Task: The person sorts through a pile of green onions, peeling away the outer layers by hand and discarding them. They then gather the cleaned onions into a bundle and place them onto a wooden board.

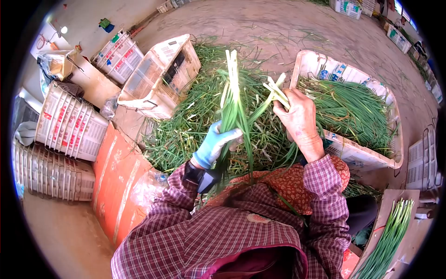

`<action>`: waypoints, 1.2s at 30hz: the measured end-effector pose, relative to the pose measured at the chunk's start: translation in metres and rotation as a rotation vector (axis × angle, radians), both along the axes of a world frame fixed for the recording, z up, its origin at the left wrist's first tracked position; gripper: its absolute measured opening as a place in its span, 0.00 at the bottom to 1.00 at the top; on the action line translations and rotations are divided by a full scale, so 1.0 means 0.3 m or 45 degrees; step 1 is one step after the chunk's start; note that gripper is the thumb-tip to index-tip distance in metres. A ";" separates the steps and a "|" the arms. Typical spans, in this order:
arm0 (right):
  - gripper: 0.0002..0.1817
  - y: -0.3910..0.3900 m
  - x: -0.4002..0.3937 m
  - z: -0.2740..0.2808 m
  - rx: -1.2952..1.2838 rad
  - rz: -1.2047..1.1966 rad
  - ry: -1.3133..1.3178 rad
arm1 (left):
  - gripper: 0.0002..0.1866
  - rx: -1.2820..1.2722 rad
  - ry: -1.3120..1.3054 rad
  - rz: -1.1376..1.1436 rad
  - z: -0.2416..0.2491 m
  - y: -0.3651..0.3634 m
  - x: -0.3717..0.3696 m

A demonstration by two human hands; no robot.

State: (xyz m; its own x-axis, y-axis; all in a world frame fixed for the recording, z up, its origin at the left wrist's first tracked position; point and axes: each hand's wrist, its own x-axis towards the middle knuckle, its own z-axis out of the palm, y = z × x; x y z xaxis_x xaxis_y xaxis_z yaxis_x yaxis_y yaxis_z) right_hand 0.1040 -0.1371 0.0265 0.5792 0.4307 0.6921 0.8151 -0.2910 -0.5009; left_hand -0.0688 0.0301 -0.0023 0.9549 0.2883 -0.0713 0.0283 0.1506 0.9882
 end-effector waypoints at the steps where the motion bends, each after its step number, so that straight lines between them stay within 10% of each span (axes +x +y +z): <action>1: 0.13 -0.006 0.007 -0.001 0.003 -0.027 0.030 | 0.11 -0.053 -0.006 -0.043 -0.005 0.018 -0.005; 9: 0.15 -0.131 0.181 -0.004 0.104 -0.287 -0.048 | 0.17 -0.382 0.088 0.049 -0.059 0.080 -0.093; 15: 0.13 -0.039 -0.052 0.034 0.330 0.268 0.779 | 0.23 -0.738 0.063 -0.125 -0.117 0.039 -0.031; 23: 0.18 0.031 -0.087 -0.009 0.276 0.542 1.073 | 0.25 -0.696 0.167 0.007 -0.100 -0.019 -0.025; 36: 0.15 -0.015 -0.071 0.021 0.095 0.414 0.649 | 0.17 -0.226 -0.005 0.088 0.006 -0.028 0.043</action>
State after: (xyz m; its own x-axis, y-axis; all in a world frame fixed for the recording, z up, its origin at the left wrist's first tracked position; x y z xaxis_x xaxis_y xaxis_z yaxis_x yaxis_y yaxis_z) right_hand 0.0826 -0.1416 0.0329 0.6921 0.6024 0.3975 0.5087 -0.0165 -0.8608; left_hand -0.0560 0.0217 -0.0003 0.9337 0.3362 -0.1232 0.0083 0.3237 0.9461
